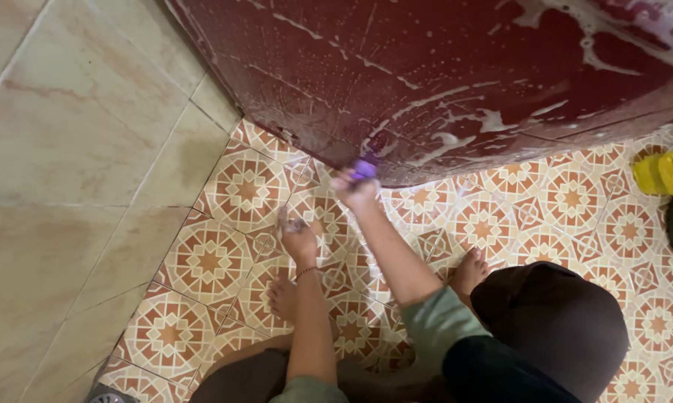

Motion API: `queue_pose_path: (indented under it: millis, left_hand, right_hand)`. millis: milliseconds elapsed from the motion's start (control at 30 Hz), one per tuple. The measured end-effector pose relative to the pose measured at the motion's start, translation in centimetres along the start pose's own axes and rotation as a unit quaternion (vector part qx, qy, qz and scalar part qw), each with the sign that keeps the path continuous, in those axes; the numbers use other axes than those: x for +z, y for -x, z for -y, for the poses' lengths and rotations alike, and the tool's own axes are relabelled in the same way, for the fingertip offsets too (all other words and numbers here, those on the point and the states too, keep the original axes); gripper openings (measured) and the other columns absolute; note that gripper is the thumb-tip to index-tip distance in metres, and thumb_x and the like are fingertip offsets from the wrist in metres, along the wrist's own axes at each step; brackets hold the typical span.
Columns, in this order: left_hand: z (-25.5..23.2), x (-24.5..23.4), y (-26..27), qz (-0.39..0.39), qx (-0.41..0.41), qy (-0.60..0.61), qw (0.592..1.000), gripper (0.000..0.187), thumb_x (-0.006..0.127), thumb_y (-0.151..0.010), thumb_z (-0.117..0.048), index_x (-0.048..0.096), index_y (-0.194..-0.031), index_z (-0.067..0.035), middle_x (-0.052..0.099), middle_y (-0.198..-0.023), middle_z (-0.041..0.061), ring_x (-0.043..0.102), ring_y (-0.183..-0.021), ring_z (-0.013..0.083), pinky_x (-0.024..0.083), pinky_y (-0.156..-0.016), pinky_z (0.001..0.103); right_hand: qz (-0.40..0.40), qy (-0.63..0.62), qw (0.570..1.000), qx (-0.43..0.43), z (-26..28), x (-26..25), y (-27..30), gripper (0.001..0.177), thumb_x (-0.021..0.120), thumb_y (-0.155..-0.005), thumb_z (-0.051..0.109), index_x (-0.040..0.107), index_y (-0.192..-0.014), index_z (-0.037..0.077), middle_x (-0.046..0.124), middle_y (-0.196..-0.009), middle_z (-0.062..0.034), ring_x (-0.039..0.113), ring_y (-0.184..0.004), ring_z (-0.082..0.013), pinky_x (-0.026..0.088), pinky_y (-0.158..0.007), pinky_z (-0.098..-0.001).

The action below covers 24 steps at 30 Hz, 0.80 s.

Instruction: The person scrubs the exterior of a maroon bathtub with a yellow sponge and soap, then uses a purple scrubber on the lower section. They rinse the tub by pouring water from a yellow container.

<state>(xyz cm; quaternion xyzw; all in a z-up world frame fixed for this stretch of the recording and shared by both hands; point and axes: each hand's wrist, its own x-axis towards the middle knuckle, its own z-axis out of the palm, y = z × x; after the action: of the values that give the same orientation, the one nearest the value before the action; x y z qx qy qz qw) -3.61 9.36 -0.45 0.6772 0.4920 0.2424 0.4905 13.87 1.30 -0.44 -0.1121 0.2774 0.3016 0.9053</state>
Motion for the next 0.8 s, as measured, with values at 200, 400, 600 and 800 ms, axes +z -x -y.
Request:
queue_pose_path:
  millis: [200,400,600,800]
  left_hand:
    - [-0.8,-0.9,-0.5,0.015,-0.047,0.053,0.997,0.056,0.054,-0.09,0.008,0.048,-0.145,-0.002,0.051,-0.149,0.02,0.054,-0.135,0.0295,0.045,-0.109,0.035]
    - [-0.6,-1.3,-0.7,0.002,-0.03,-0.025,0.999,0.055,0.057,-0.096,0.007,0.047,-0.149,-0.004,0.057,-0.145,0.02,0.054,-0.133,0.0318,0.041,-0.111,0.038]
    - [-0.2,-0.3,-0.4,0.028,-0.104,0.101,0.989,0.062,0.052,-0.09,0.012,0.047,-0.148,-0.009,0.061,-0.133,0.015,0.063,-0.1,0.0209,0.054,-0.082,0.03]
    - [-0.8,-0.7,0.0,0.064,-0.174,0.118,0.975,0.065,0.049,-0.095,0.01,0.045,-0.156,-0.013,0.067,-0.116,0.023,0.06,-0.079,0.0177,0.051,-0.066,0.027]
  right_hand:
    - [-0.089,-0.034,0.994,0.062,-0.5,0.8,-0.8,0.032,0.041,-0.092,0.034,0.047,-0.065,0.019,0.048,-0.055,-0.0019,0.044,-0.047,-0.0152,0.036,-0.049,-0.0351]
    - [-0.158,-0.039,0.979,0.12,-11.1,8.9,-6.5,0.05,0.022,-0.101,0.043,0.05,-0.074,0.012,0.049,-0.057,-0.0005,0.039,-0.046,-0.0126,0.036,-0.045,-0.0291]
    - [-0.095,-0.059,0.991,0.07,-4.1,3.8,-2.3,0.045,0.027,-0.099,0.044,0.046,-0.07,0.015,0.047,-0.054,-0.0017,0.042,-0.045,-0.0136,0.037,-0.046,-0.0309]
    - [-0.148,0.046,0.987,-0.047,4.3,-1.0,4.3,0.038,0.035,-0.099,0.038,0.049,-0.072,0.016,0.049,-0.055,0.0008,0.045,-0.045,-0.0122,0.038,-0.047,-0.0316]
